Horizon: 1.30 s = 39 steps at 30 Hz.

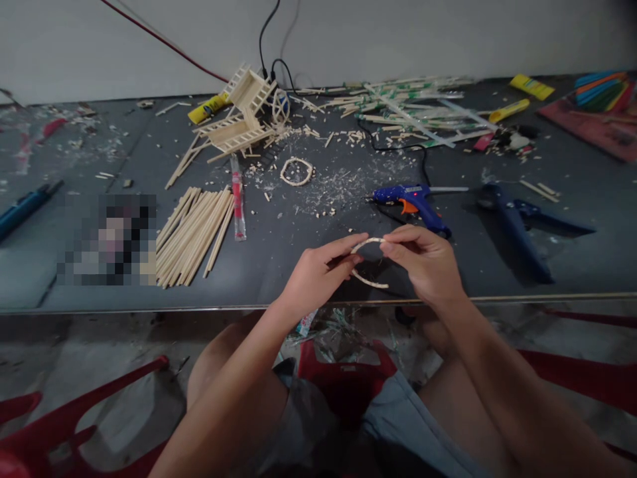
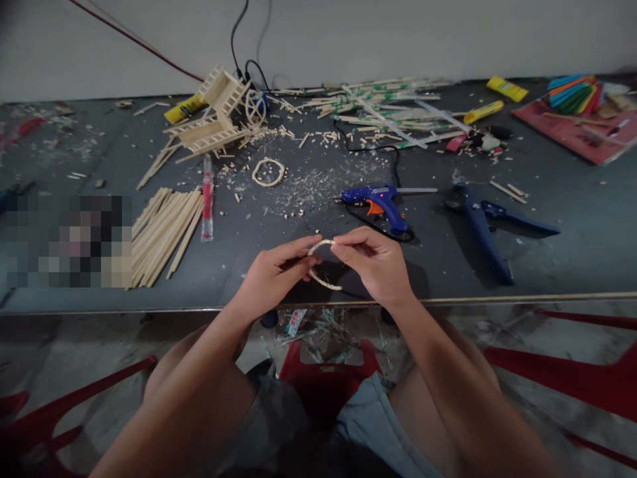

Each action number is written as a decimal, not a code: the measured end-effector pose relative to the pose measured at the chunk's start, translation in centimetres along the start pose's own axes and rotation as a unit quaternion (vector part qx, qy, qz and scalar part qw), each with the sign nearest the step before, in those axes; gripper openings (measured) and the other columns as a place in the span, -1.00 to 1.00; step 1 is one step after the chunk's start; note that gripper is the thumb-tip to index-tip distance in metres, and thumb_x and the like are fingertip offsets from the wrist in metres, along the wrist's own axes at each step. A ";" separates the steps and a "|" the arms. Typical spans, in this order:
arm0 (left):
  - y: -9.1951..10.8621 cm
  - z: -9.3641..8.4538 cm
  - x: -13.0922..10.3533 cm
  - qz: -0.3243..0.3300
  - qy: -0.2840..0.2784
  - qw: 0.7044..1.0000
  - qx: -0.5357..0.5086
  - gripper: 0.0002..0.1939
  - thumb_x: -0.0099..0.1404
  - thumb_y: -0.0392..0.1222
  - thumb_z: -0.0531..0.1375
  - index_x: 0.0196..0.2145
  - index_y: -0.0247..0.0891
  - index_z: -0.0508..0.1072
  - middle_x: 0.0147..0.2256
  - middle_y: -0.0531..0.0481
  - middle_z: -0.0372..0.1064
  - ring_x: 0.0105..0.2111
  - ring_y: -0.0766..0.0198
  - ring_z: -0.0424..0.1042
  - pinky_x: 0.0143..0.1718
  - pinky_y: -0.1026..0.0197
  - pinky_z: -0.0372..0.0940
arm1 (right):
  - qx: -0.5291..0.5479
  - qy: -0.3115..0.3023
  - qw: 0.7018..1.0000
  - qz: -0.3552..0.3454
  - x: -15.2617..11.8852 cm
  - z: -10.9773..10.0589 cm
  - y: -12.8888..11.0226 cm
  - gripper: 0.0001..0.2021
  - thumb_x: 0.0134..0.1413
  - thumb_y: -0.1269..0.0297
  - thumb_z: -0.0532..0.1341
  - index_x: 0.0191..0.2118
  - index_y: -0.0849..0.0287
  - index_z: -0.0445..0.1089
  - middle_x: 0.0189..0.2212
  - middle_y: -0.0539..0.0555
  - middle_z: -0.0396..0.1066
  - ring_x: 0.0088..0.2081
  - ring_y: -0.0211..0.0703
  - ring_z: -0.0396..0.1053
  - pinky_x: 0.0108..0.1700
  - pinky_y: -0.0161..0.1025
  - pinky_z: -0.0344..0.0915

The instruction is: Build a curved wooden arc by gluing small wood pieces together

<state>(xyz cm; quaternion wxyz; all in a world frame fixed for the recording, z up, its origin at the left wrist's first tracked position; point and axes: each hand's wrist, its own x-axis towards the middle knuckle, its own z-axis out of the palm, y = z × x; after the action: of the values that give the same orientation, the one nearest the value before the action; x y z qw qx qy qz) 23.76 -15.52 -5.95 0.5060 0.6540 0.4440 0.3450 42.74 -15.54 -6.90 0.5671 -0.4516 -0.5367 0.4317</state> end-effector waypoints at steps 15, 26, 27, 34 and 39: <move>0.1 0.0 0.1 -0.015 -0.003 0.999 -0.038 -0.59 0.27 -0.22 0.15 0.08 -0.11 0.43 -0.31 0.00 0.51 -0.48 0.39 0.38 -0.34 0.28 0.37 | -0.018 0.001 0.999 0.028 0.0 0.2 -0.3 -0.83 -0.10 0.25 0.38 -0.29 0.00 0.50 -0.47 -0.06 0.40 -0.42 -0.27 0.34 -0.34 -0.26 0.32; 0.7 0.0 1.1 -0.104 0.028 0.952 -0.286 -0.71 0.21 -0.22 0.24 -0.09 -0.30 0.41 -0.34 -0.02 0.50 -0.49 0.40 0.44 -0.44 0.32 0.37 | 0.068 -0.132 0.988 0.051 -0.6 -0.3 -0.5 -0.58 -0.16 0.06 0.41 -0.12 0.00 0.41 -0.38 -0.03 0.34 -0.35 -0.25 0.31 -0.28 -0.27 0.31; 0.7 0.0 1.1 -0.107 0.029 0.948 -0.299 -0.72 0.20 -0.23 0.24 -0.11 -0.30 0.42 -0.35 -0.01 0.50 -0.50 0.41 0.44 -0.44 0.32 0.36 | 0.050 -0.156 0.985 0.046 -0.7 -0.3 -0.7 -0.53 -0.19 0.08 0.43 -0.08 -0.01 0.40 -0.36 -0.03 0.33 -0.33 -0.24 0.31 -0.25 -0.26 0.32; 0.5 0.2 1.4 -0.117 0.045 0.950 -0.285 -0.72 0.18 -0.22 0.26 -0.13 -0.30 0.43 -0.35 -0.01 0.51 -0.47 0.40 0.44 -0.41 0.31 0.36 | -0.096 -0.175 0.980 -0.006 -1.1 0.4 -1.1 -0.87 0.00 0.23 0.33 -0.27 0.05 0.46 -0.31 0.02 0.38 -0.29 -0.20 0.34 -0.22 -0.21 0.31; 0.3 0.1 1.6 -0.096 0.103 0.955 -0.263 -0.72 0.15 -0.16 0.29 -0.18 -0.30 0.47 -0.31 -0.05 0.51 -0.37 0.35 0.46 -0.33 0.29 0.37 | -0.086 -0.143 0.985 0.040 -1.2 0.4 -0.9 -0.95 0.07 0.26 0.26 -0.32 0.07 0.44 -0.33 0.02 0.43 -0.27 -0.20 0.38 -0.23 -0.24 0.30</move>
<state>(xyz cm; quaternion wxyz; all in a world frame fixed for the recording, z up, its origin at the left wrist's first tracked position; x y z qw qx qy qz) 24.51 -14.10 -5.68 0.6423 0.4134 0.4477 0.4649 42.26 -16.84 -6.31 0.4261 -0.4536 -0.6289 0.4660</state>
